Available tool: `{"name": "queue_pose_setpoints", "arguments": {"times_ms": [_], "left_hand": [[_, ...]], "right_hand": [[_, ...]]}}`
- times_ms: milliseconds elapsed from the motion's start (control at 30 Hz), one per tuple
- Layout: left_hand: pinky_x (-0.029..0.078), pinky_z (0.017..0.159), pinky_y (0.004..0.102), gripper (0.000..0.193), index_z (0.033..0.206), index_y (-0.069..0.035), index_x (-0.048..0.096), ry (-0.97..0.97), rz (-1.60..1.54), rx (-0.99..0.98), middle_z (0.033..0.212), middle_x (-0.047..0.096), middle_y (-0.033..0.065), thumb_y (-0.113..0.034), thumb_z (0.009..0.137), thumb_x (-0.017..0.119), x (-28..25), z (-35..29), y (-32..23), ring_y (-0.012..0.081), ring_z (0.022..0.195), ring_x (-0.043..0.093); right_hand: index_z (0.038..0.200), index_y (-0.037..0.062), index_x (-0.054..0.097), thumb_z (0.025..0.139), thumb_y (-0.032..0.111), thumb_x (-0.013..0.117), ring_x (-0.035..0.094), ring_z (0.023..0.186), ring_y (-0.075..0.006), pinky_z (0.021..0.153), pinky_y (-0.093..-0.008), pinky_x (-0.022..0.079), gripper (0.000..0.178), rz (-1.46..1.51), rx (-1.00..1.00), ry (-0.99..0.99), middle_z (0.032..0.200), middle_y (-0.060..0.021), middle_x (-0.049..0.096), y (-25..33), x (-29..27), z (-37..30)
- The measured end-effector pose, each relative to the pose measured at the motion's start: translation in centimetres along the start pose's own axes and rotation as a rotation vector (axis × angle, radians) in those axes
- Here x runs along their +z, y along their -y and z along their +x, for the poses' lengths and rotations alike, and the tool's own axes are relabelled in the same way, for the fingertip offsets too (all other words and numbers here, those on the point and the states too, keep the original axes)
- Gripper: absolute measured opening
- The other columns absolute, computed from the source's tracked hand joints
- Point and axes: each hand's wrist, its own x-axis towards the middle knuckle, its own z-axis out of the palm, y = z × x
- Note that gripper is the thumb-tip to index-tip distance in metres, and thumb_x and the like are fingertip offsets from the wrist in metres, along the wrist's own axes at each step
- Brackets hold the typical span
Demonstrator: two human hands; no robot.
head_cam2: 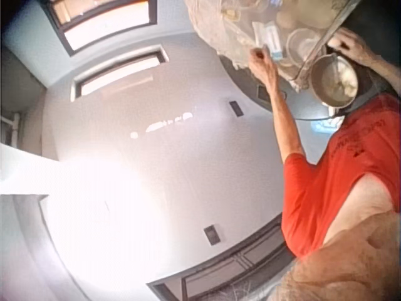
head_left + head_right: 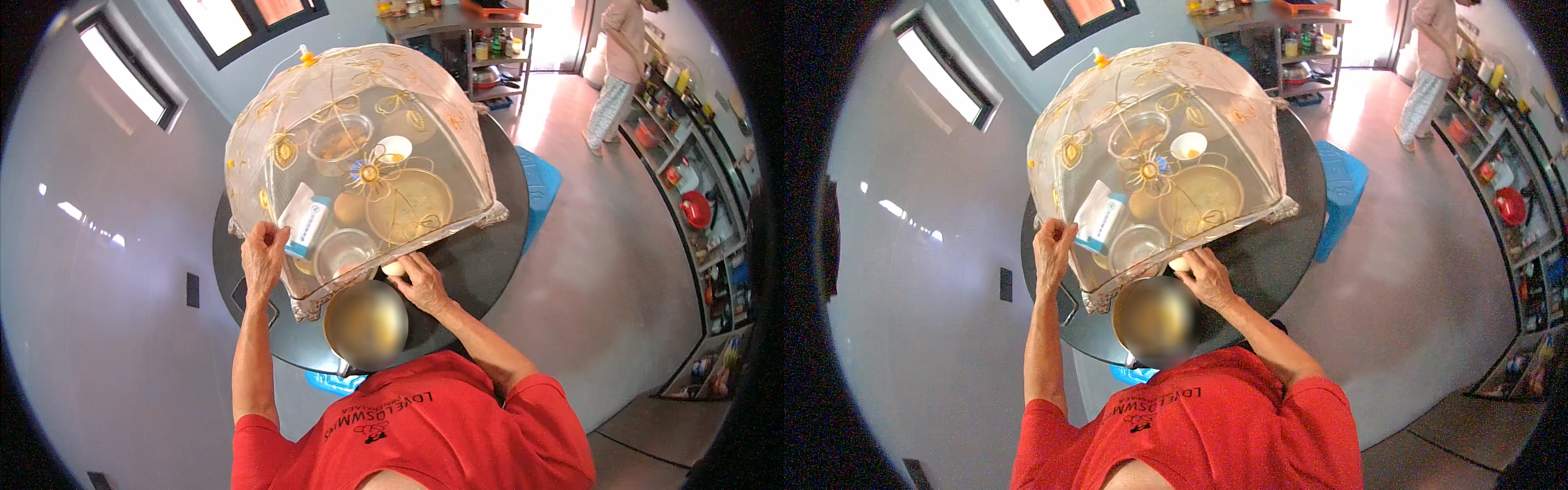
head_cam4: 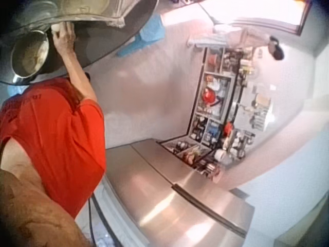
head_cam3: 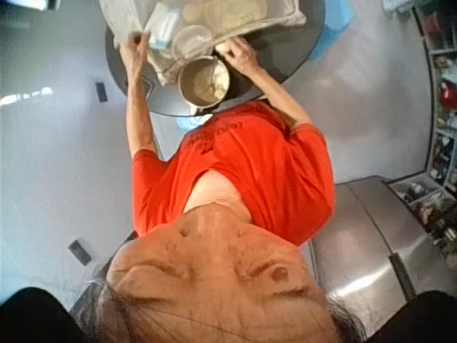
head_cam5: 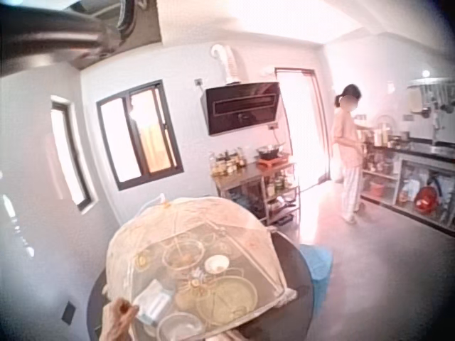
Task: The person washes chopped green vegetables in a red colander under running water in a kitchen sink. They then move to a table to crack an egg into a bowl and return to the sink area to pour a liquid from a large plastic bottle into a small bowl containing other ingredients.
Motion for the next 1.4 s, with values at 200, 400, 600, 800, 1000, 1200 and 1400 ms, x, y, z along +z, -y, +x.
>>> {"name": "queue_pose_setpoints", "arguments": {"times_ms": [200,400,600,800,1000,1200,1400], "left_hand": [[0.039,0.053,0.0286,0.020,0.074,0.001,0.055,0.024,-0.096,-0.040,0.058,0.051,0.0059,-0.017,0.077,0.063,0.2,0.3,1.0,0.0127,0.056,0.045],[0.033,0.050,0.0249,0.022,0.067,-0.001,0.045,0.070,-0.219,0.014,0.058,0.040,0.0002,-0.011,0.078,0.062,-1.2,-0.1,2.2,0.0086,0.056,0.036],[0.032,0.047,0.0249,0.023,0.065,-0.002,0.045,0.097,-0.151,0.018,0.056,0.042,-0.0006,-0.012,0.080,0.059,-0.2,0.1,2.8,0.0080,0.052,0.037],[0.032,0.046,0.0246,0.025,0.066,-0.003,0.044,0.070,-0.170,0.063,0.055,0.041,-0.0005,-0.012,0.080,0.062,0.3,0.2,5.7,0.0078,0.050,0.038],[0.031,0.045,0.0233,0.026,0.064,-0.004,0.042,0.080,-0.200,0.121,0.055,0.040,-0.0009,-0.010,0.081,0.061,0.9,0.2,6.5,0.0070,0.049,0.037],[0.032,0.044,0.0230,0.027,0.063,-0.004,0.040,0.106,-0.295,0.119,0.055,0.039,-0.0012,-0.008,0.081,0.059,2.2,0.0,4.4,0.0061,0.049,0.038],[0.032,0.046,0.0234,0.023,0.066,-0.003,0.042,0.149,-0.269,0.061,0.056,0.040,-0.0010,-0.007,0.081,0.060,2.5,0.0,4.1,0.0062,0.050,0.038]], "right_hand": [[0.088,0.0053,0.060,0.067,0.026,0.067,0.057,0.082,-0.0304,0.078,-0.0436,0.043,0.030,-0.132,-0.231,-0.052,0.082,-0.0115,0.060,-2.0,3.3,3.4],[0.104,0.0096,0.060,0.071,0.018,0.062,0.051,0.103,-0.0323,0.089,-0.0417,0.039,0.035,0.215,-0.055,0.373,0.106,-0.0137,0.057,1.0,2.3,6.9],[0.103,0.0074,0.058,0.070,0.014,0.061,0.050,0.102,-0.0329,0.088,-0.0409,0.039,0.034,0.066,-0.058,0.399,0.106,-0.0141,0.056,-0.6,4.2,7.2],[0.102,0.0053,0.057,0.070,0.011,0.060,0.049,0.102,-0.0335,0.087,-0.0401,0.039,0.033,0.026,-0.083,0.403,0.106,-0.0146,0.054,-1.2,5.3,7.5],[0.101,0.0031,0.056,0.069,0.007,0.059,0.049,0.101,-0.0341,0.086,-0.0393,0.039,0.032,0.019,-0.108,0.378,0.107,-0.0150,0.053,-1.2,5.0,6.3],[0.100,0.0010,0.054,0.069,0.004,0.058,0.048,0.100,-0.0347,0.085,-0.0385,0.039,0.031,0.153,-0.120,0.259,0.107,-0.0155,0.052,-0.4,3.5,3.4],[0.103,0.0041,0.058,0.079,0.006,0.056,0.051,0.087,-0.0125,0.077,-0.0264,0.040,0.025,1.056,0.298,0.345,0.094,-0.0009,0.058,0.9,0.9,1.5]]}}
